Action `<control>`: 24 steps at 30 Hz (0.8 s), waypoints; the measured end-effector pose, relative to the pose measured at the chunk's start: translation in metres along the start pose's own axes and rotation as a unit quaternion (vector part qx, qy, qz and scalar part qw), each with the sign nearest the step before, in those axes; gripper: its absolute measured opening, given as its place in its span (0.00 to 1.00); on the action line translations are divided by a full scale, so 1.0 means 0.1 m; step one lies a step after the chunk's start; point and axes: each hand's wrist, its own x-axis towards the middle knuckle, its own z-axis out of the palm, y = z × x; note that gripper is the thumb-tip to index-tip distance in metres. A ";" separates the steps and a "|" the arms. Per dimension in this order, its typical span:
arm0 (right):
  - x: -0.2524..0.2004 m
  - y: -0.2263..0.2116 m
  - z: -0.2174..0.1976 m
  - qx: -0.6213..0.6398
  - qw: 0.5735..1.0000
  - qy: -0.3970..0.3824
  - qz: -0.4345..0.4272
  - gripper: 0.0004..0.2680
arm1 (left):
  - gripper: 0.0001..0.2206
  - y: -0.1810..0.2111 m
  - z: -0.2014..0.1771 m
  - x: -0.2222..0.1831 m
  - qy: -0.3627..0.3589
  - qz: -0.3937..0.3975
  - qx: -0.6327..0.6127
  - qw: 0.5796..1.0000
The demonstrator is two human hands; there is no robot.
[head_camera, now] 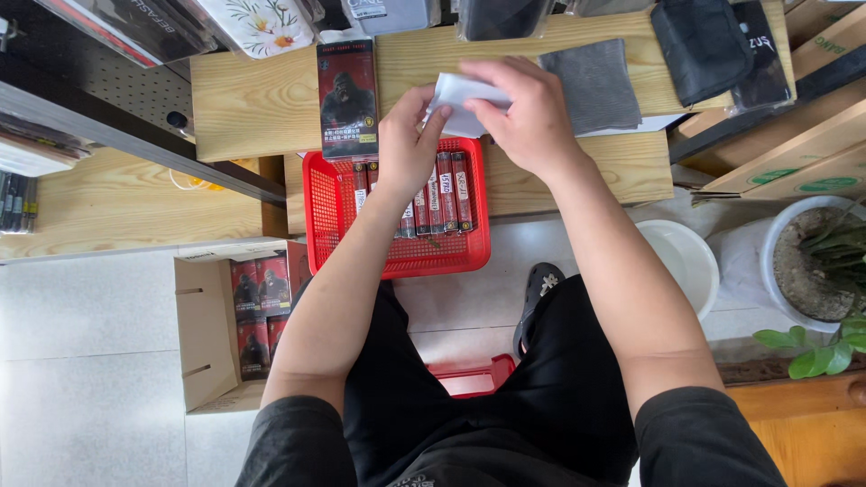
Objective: The person wipes a screen protector box with a cloth, removes a screen protector from a white sleeve, and kemudian slides the protector back into the sleeve before placing it aside.
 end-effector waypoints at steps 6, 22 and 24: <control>-0.12 0.31 0.47 0.251 0.945 0.134 0.161 0.22 | 0.04 -0.13 0.05 0.08 0.053 -0.102 -0.143 0.983; -0.29 0.13 0.93 0.126 0.947 0.111 0.275 0.13 | 0.23 -0.38 0.37 -0.01 0.050 -0.136 -0.188 0.971; -0.27 0.06 0.89 0.097 0.948 0.116 0.279 0.12 | 0.23 -0.36 0.37 -0.02 0.059 -0.113 -0.197 0.972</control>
